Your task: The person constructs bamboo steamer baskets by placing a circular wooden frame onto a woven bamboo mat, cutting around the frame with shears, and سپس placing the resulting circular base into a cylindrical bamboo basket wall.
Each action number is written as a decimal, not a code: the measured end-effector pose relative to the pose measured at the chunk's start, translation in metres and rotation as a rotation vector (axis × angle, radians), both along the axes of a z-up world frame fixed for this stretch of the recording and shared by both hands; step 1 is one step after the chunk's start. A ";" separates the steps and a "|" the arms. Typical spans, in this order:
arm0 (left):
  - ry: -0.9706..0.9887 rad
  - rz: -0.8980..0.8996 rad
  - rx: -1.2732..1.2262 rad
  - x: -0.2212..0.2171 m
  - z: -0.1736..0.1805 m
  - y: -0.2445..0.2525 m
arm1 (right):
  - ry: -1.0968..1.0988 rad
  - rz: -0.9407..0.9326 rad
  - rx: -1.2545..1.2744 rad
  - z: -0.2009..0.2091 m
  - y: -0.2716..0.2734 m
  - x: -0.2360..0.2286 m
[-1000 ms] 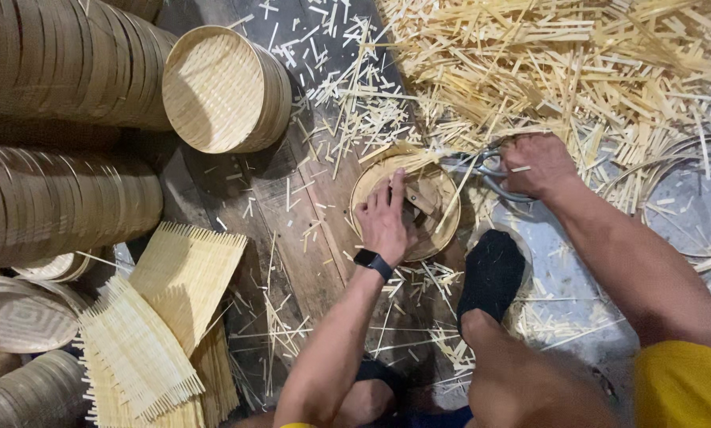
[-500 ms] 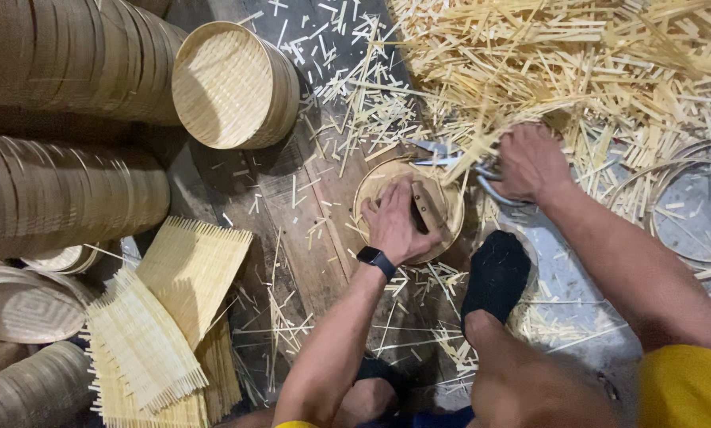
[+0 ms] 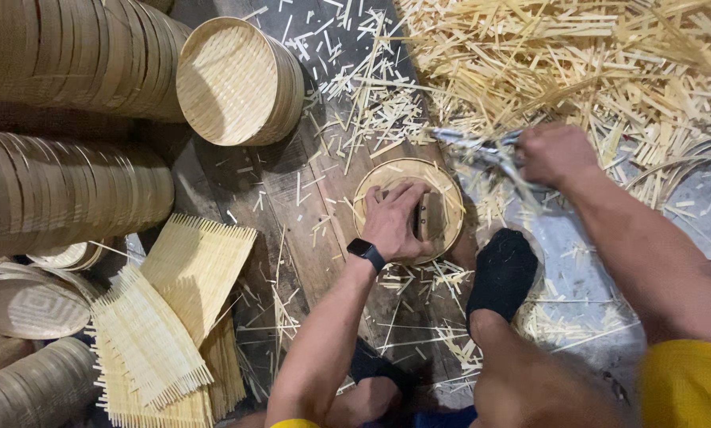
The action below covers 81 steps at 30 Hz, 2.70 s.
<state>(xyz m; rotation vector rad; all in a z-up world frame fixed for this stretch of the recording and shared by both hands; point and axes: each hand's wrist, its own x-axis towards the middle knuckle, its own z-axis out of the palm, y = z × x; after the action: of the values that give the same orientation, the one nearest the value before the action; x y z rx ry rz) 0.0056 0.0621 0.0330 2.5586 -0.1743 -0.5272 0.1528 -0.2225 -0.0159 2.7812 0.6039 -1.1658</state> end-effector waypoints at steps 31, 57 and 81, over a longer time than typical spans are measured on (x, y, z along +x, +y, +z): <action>0.063 0.577 -0.250 0.055 -0.087 0.046 | 0.144 -1.096 0.277 -0.025 -0.055 -0.050; -0.136 0.458 -0.309 0.061 -0.161 0.041 | 0.002 -0.918 0.624 -0.067 0.065 -0.119; 0.283 0.877 -0.102 0.016 -0.090 0.070 | 0.495 -1.200 0.735 -0.060 0.045 -0.130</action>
<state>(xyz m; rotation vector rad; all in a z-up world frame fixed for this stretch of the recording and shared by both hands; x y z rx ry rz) 0.0219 0.1322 -0.0571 2.1365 0.9431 -0.4887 0.0228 -0.1774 -0.0754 3.4941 -1.0791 -2.1774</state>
